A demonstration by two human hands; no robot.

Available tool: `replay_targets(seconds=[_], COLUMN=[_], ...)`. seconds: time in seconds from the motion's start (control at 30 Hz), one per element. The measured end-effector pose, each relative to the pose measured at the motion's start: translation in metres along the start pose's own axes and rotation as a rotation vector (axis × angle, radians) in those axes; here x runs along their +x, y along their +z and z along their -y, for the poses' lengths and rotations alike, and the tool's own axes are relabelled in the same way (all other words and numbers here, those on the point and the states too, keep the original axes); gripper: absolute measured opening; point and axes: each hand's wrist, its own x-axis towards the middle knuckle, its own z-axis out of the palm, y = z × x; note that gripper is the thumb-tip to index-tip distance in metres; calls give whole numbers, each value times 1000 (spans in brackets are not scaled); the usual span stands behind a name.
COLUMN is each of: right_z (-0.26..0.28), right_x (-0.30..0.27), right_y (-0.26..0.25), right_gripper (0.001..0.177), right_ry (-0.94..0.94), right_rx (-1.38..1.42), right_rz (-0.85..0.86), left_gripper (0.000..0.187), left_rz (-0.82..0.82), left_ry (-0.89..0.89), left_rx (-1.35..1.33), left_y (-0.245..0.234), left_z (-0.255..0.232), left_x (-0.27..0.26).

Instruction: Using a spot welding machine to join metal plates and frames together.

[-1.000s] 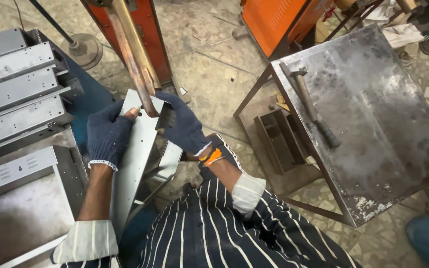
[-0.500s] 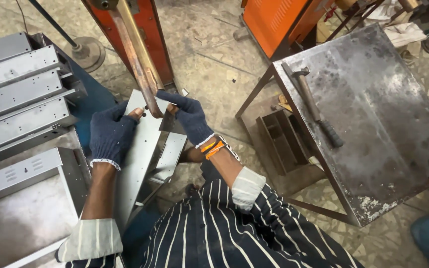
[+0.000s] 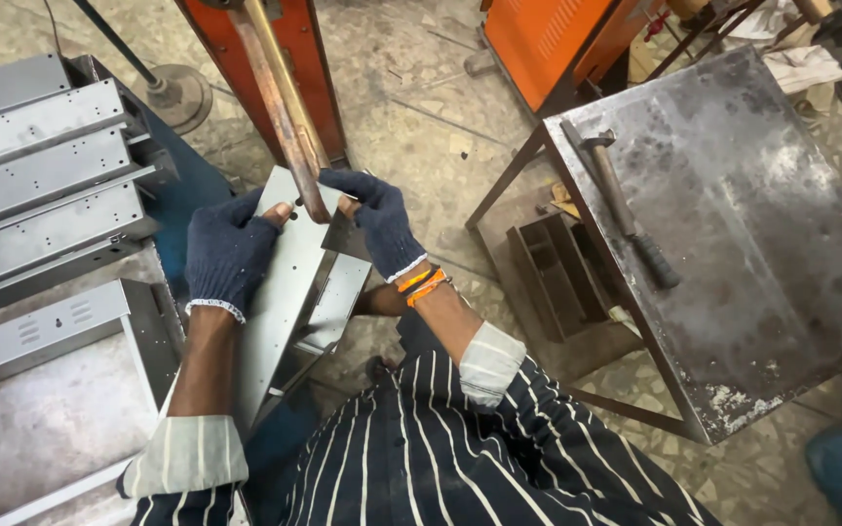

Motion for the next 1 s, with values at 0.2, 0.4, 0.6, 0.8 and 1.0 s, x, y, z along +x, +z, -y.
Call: replay_targets(seconds=[0.2, 0.4, 0.6, 0.8, 1.0], right_z=[17, -29, -3, 9, 60], right_x=[-7, 1, -3, -10, -32], right_y=[-1, -9, 2, -12, 10], right_gripper=[61, 59, 39, 51, 75], right_ry=[-149, -65, -144, -92, -267], right_rx=[-35, 40, 22, -64, -339], right_rz=[105, 11, 14, 65, 228], left_gripper=[42, 41, 40, 40, 40], left_rz=[20, 52, 76, 67, 40], left_ry=[-5, 2, -6, -28, -47], left_rx=[20, -17, -44, -23, -44], left_y=[1, 1, 1, -1, -2], left_z=[2, 7, 7, 2, -1], left_x=[3, 7, 8, 7, 5])
